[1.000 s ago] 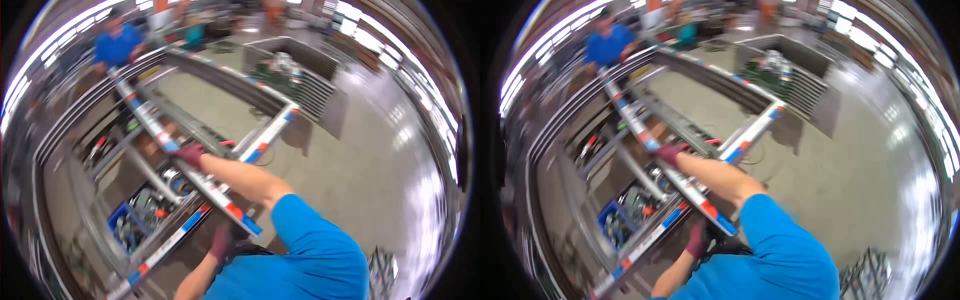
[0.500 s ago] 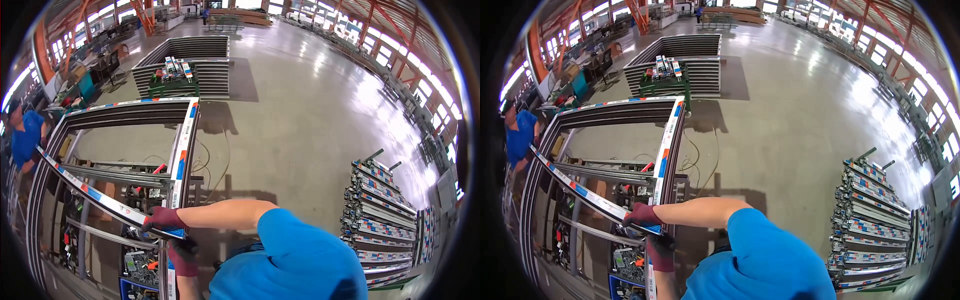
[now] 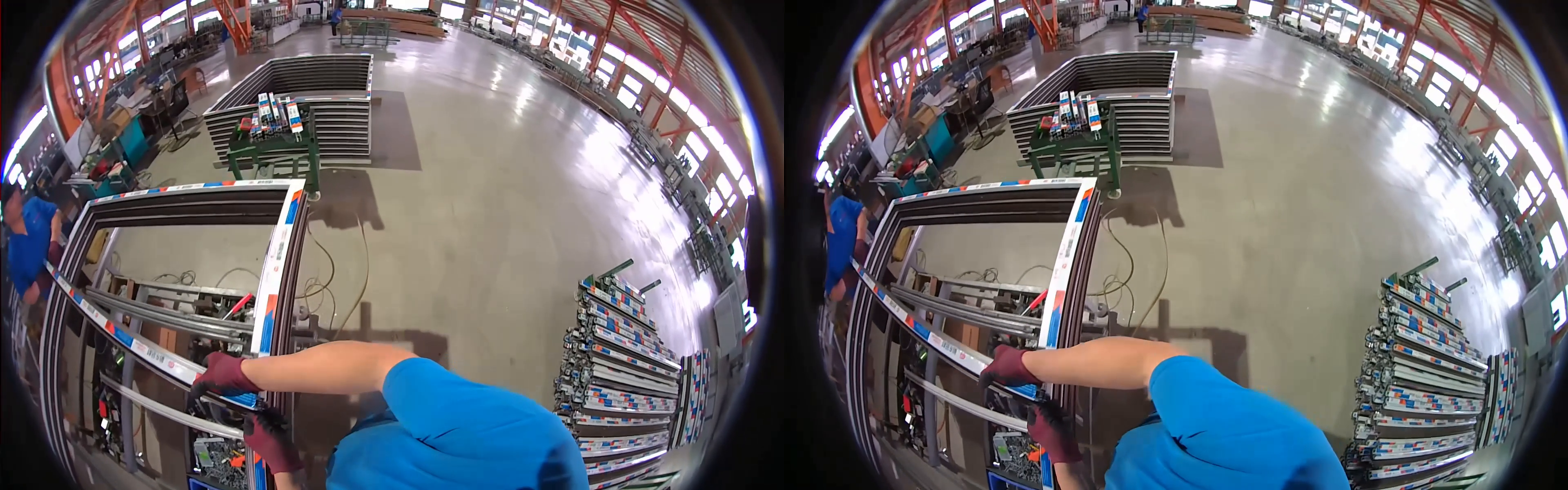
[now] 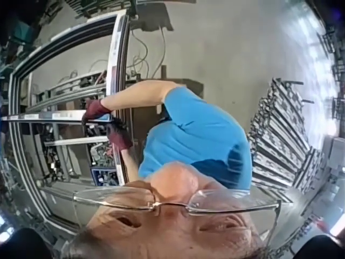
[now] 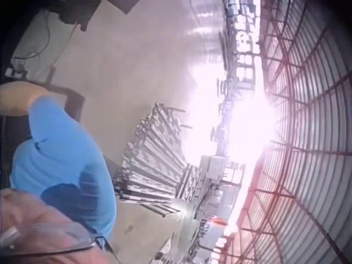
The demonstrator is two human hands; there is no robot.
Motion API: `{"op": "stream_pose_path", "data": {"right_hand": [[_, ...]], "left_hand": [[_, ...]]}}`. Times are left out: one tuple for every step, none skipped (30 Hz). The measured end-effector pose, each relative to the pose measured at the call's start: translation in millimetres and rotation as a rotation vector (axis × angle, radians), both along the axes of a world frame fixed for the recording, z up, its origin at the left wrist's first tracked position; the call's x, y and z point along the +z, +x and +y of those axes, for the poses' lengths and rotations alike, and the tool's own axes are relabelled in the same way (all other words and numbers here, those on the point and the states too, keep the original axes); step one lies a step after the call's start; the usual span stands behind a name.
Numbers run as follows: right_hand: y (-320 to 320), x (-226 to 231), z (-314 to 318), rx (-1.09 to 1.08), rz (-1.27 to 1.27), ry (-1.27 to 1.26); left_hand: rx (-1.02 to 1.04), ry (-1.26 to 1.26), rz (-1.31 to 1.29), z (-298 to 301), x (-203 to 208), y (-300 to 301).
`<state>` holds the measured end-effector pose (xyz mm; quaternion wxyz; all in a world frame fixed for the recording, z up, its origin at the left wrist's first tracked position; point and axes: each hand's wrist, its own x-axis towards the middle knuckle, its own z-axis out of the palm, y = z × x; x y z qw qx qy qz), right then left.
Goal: Assemble a large industrial metal frame by positioning struts and securing them with a power drill and hammer.
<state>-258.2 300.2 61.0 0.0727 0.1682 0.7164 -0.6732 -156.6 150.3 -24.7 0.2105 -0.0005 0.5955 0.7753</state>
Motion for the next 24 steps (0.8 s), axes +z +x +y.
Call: {"op": "stream_pose_path", "data": {"right_hand": [[-6, -4, 9, -0.041, 0.017, -0.006], [-9, 1, 20, -0.026, -0.013, -0.042], [-8, 7, 31, -0.013, 0.005, -0.002], [-10, 10, 44, 0.009, -0.008, -0.006], [-12, 14, 56, 0.033, -0.022, -0.011], [-10, 22, 66, 0.034, -0.043, 0.041], [-17, 17, 77, 0.038, -0.046, 0.046], [-29, 10, 87, 0.040, -0.028, 0.067], [-35, 5, 103, 0.019, -0.012, 0.088], [-33, 20, 114, 0.078, 0.019, 0.020], [-33, 33, 127, 0.127, -0.014, 0.046], [-34, 35, 128, 0.087, -0.006, 0.032], [-36, 35, 133, 0.036, 0.003, 0.019], [-36, 32, 135, 0.046, -0.002, 0.023], [-38, 31, 140, 0.037, 0.000, 0.057], [-40, 33, 143, 0.026, 0.007, 0.090], [-48, 27, 143, 0.023, 0.013, 0.087], [-57, 21, 148, 0.021, 0.041, 0.090], [-67, 16, 151, 0.017, 0.070, 0.092], [-67, 14, 149, 0.009, 0.123, 0.112], [-62, 18, 147, 0.013, 0.117, 0.111], [-49, 23, 137, 0.096, 0.089, 0.102], [-43, 29, 130, 0.160, 0.072, 0.088], [-48, 27, 124, 0.176, 0.059, 0.202]], "left_hand": [[0.027, -0.096, 0.116, 14, -13, -5], [0.111, -0.091, 0.057, 30, -9, -5], [0.111, -0.088, 0.055, 47, -10, -6], [0.188, -0.072, 0.110, 64, -14, -6], [0.269, -0.057, 0.163, 77, -18, -3], [0.264, -0.113, 0.262, 86, -26, -3], [0.268, -0.109, 0.257, 97, -36, 4], [0.191, -0.136, 0.391, 110, -38, 16], [0.091, -0.157, 0.525, 123, -47, 20], [-0.017, -0.675, 0.948, 105, -103, 20], [-0.014, -0.671, 0.943, 109, -139, 15], [-0.120, -0.670, 0.828, 111, -164, 16], [-0.232, -0.660, 0.716, 118, -175, 14], [-0.224, -0.659, 0.708, 129, -153, 8], [-0.224, -0.623, 0.922, 150, -92, -9], [-0.223, -0.582, 1.141, 160, -51, -22], [-0.226, -0.584, 1.148, 153, -41, -36], [-0.327, -0.483, 0.830, 151, -35, -58], [-0.423, -0.383, 0.512, 147, -27, -74], [-0.350, -0.074, 0.231, 138, -21, -77], [-0.257, 0.230, -0.061, 121, -14, -69], [-0.109, 0.449, -0.129, 124, 29, -48], [-0.057, 0.328, -0.108, 115, 48, -53], [-0.038, 0.347, -0.069, 120, 58, -70]]}}
